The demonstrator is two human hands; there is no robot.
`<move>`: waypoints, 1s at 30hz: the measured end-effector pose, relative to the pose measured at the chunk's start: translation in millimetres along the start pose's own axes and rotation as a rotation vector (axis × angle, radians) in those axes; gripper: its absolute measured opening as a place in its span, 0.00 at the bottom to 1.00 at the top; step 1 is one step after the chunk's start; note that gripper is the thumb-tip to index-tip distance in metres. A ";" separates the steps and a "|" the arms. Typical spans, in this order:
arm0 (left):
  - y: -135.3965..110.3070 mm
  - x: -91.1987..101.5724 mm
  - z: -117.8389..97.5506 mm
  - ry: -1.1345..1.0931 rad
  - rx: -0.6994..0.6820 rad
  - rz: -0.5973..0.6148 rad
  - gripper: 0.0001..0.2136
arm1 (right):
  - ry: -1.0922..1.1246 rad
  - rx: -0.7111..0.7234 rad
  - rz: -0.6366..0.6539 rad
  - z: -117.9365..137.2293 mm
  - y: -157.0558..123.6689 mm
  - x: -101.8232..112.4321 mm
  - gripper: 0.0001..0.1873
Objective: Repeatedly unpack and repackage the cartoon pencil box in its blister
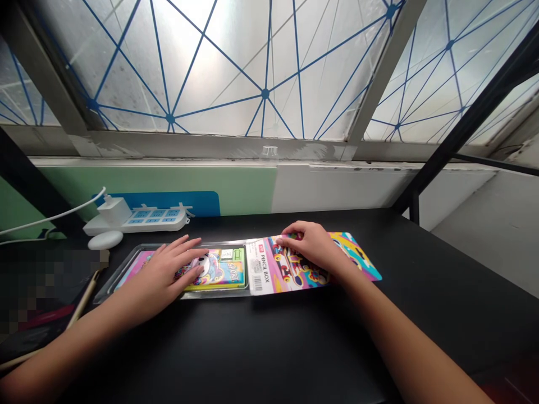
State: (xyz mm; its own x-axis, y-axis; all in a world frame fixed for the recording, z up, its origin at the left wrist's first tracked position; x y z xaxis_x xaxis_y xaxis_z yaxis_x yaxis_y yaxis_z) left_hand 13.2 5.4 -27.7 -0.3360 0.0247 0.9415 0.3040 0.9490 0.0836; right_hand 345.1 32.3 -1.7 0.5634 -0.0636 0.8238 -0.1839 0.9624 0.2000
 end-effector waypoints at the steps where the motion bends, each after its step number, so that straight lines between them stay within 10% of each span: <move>1: -0.2 -0.7 -1.6 -0.013 0.001 -0.009 0.20 | 0.014 -0.012 0.004 3.3 -0.7 -4.7 0.19; 11: -16.6 2.8 -42.9 -0.563 0.024 -0.058 0.16 | 0.033 0.019 0.076 25.8 -5.6 -43.7 0.18; 19: 2.4 24.8 7.5 -0.970 0.246 -0.383 0.15 | 0.099 0.005 0.219 5.1 -4.4 -18.6 0.21; 25: 10.1 6.3 15.8 -1.270 0.387 -0.349 0.24 | 0.125 -0.001 0.359 -19.7 -2.9 -0.3 0.39; 30: 6.7 3.5 8.2 -1.503 0.351 -0.385 0.25 | 0.068 0.091 0.387 12.3 6.3 -16.2 0.44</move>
State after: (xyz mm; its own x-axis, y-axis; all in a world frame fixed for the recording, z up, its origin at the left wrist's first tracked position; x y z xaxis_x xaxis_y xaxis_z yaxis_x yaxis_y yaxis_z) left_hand 6.7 14.4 -26.5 -0.9418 -0.1508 -0.3006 -0.1436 0.9886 -0.0458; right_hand 324.9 36.1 -7.3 0.4902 0.3199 0.8108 -0.4619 0.8842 -0.0696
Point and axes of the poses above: each hand's wrist, its own y-axis towards the middle knuckle, its own x-axis out of the back of the hand, z = x × y, the point moved 2 cm from there along y, towards the middle knuckle, and after that the axes turned 8 degrees about x, right-handed, at the moved point
